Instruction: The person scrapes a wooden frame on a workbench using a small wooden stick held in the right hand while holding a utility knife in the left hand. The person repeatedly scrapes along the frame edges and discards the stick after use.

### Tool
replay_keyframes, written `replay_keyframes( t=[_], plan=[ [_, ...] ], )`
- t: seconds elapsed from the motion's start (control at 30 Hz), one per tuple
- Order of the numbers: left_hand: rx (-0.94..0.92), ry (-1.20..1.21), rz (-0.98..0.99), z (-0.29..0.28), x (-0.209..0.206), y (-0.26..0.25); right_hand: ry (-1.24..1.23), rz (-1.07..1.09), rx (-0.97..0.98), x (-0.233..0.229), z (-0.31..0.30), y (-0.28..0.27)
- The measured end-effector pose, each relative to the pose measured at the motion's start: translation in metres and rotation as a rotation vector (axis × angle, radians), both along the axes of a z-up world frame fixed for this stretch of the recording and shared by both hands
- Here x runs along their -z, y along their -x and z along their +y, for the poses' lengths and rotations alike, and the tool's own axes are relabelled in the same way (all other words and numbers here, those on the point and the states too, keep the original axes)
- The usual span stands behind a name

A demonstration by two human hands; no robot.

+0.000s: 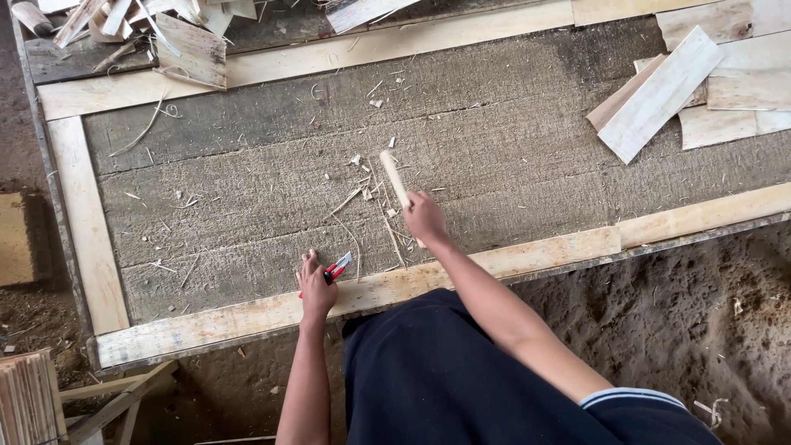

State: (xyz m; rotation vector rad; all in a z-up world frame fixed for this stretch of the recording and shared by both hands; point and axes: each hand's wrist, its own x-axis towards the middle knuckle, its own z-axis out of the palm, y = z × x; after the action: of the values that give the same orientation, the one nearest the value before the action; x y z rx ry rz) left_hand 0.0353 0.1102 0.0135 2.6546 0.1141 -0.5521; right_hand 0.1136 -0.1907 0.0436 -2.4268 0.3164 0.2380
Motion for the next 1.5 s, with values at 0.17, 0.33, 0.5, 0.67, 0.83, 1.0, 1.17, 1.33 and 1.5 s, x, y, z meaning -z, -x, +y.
replay_keyframes(
  t=[0.17, 0.33, 0.5, 0.67, 0.83, 1.0, 1.17, 1.33, 1.5],
  plan=[
    [-0.013, -0.004, -0.006, -0.002, 0.002, 0.001, 0.085, -0.036, 0.197, -0.013, -0.076, -0.007],
    [-0.004, -0.017, -0.016, -0.001, 0.007, 0.003, 0.254, -0.016, 0.172, -0.002, -0.082, 0.006],
    [-0.005, -0.010, -0.023, 0.000, 0.010, 0.002, 0.120, 0.023, -0.057, -0.019, -0.020, 0.006],
    [-0.024, 0.007, -0.022, -0.001, 0.001, 0.000, 0.078, -0.132, 0.164, -0.009, -0.053, -0.012],
    [-0.013, 0.007, 0.005, -0.002, -0.009, -0.004, 0.184, -0.036, 0.291, -0.002, -0.085, -0.040],
    [-0.010, 0.020, 0.035, -0.002, -0.011, -0.002, 0.119, 0.051, 0.157, -0.024, -0.009, -0.055],
    [0.002, 0.003, 0.052, -0.003, -0.015, -0.005, 0.034, -0.034, -0.047, -0.007, 0.025, -0.078],
    [0.027, -0.025, 0.045, -0.001, -0.012, -0.004, 0.115, -0.055, 0.147, -0.038, -0.036, -0.106],
    [0.017, -0.034, 0.090, -0.004, -0.018, -0.008, 0.335, -0.005, 0.302, -0.032, -0.097, -0.119]
  ],
)
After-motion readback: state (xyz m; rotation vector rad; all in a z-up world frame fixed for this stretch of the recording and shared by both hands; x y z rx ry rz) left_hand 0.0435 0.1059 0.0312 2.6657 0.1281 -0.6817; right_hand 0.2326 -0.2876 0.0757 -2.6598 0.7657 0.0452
